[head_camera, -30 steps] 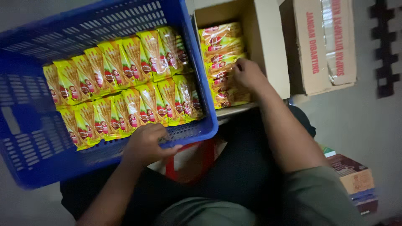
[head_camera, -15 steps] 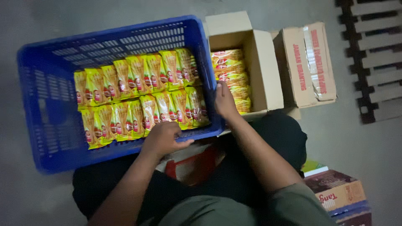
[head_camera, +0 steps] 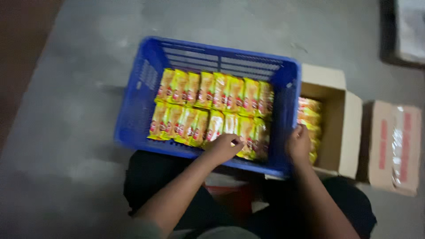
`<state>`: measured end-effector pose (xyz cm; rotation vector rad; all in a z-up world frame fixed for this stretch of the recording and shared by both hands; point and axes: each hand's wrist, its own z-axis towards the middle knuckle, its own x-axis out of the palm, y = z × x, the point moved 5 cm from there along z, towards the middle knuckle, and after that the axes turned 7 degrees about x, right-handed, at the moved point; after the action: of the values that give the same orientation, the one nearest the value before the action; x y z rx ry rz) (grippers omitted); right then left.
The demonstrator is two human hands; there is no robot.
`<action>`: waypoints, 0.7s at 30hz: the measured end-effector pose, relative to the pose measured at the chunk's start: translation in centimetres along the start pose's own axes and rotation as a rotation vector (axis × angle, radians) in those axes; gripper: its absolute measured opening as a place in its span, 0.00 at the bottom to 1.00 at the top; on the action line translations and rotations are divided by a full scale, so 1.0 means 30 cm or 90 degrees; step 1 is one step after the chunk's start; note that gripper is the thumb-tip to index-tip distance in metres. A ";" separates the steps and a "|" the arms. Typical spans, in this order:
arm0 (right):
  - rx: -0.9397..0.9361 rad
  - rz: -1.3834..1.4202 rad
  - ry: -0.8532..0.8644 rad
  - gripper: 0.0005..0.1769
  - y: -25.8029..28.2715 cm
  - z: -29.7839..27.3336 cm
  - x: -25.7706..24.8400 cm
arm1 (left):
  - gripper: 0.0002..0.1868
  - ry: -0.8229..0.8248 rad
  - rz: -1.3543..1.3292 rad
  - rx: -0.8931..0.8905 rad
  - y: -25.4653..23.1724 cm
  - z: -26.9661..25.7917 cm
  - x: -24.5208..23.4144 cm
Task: The person transfers yellow snack packets from a blue plastic basket into a cardboard box. They pick up packets one by one or in small groups and place them into the box, arranging them in rows.
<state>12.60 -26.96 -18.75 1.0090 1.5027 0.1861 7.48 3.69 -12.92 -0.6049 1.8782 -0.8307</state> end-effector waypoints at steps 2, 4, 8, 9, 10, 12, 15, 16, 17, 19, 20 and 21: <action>-0.033 -0.008 -0.002 0.24 -0.026 0.020 0.016 | 0.23 -0.014 -0.056 -0.043 0.092 0.062 0.006; -0.032 -0.046 -0.044 0.24 -0.055 0.024 0.020 | 0.21 -0.029 -0.002 -0.051 0.124 0.089 -0.056; 0.015 -0.090 -0.047 0.24 0.010 -0.012 -0.022 | 0.16 -0.078 0.131 -0.052 0.253 0.247 -0.175; 0.075 -0.094 -0.013 0.25 0.100 -0.072 -0.060 | 0.13 -0.134 0.141 -0.062 0.262 0.276 -0.220; 0.136 -0.097 0.021 0.26 0.189 -0.135 -0.099 | 0.11 -0.189 0.150 -0.073 0.271 0.303 -0.265; 0.127 -0.104 0.028 0.27 0.139 -0.102 -0.076 | 0.09 -0.228 0.168 -0.081 0.282 0.337 -0.329; 0.112 -0.102 0.031 0.26 0.065 -0.048 -0.051 | 0.14 -0.241 0.172 -0.114 0.307 0.408 -0.372; 0.100 -0.098 0.027 0.24 0.039 -0.033 -0.042 | 0.20 -0.220 0.154 -0.140 0.326 0.434 -0.368; 0.097 -0.099 0.027 0.24 0.031 -0.028 -0.035 | 0.20 -0.223 0.152 -0.140 0.364 0.467 -0.350; 0.095 -0.101 0.015 0.24 0.001 -0.016 -0.031 | 0.30 -0.205 0.211 -0.195 0.446 0.540 -0.298; 0.096 -0.102 0.012 0.24 -0.015 -0.006 -0.020 | 0.30 -0.205 0.209 -0.192 0.432 0.532 -0.310; 0.075 -0.077 -0.001 0.23 -0.029 -0.001 -0.016 | 0.37 -0.177 0.239 -0.236 0.428 0.516 -0.315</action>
<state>12.09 -27.79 -18.94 1.0070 1.5822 0.0112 24.75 14.24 -22.07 -0.5342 1.8175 -0.1461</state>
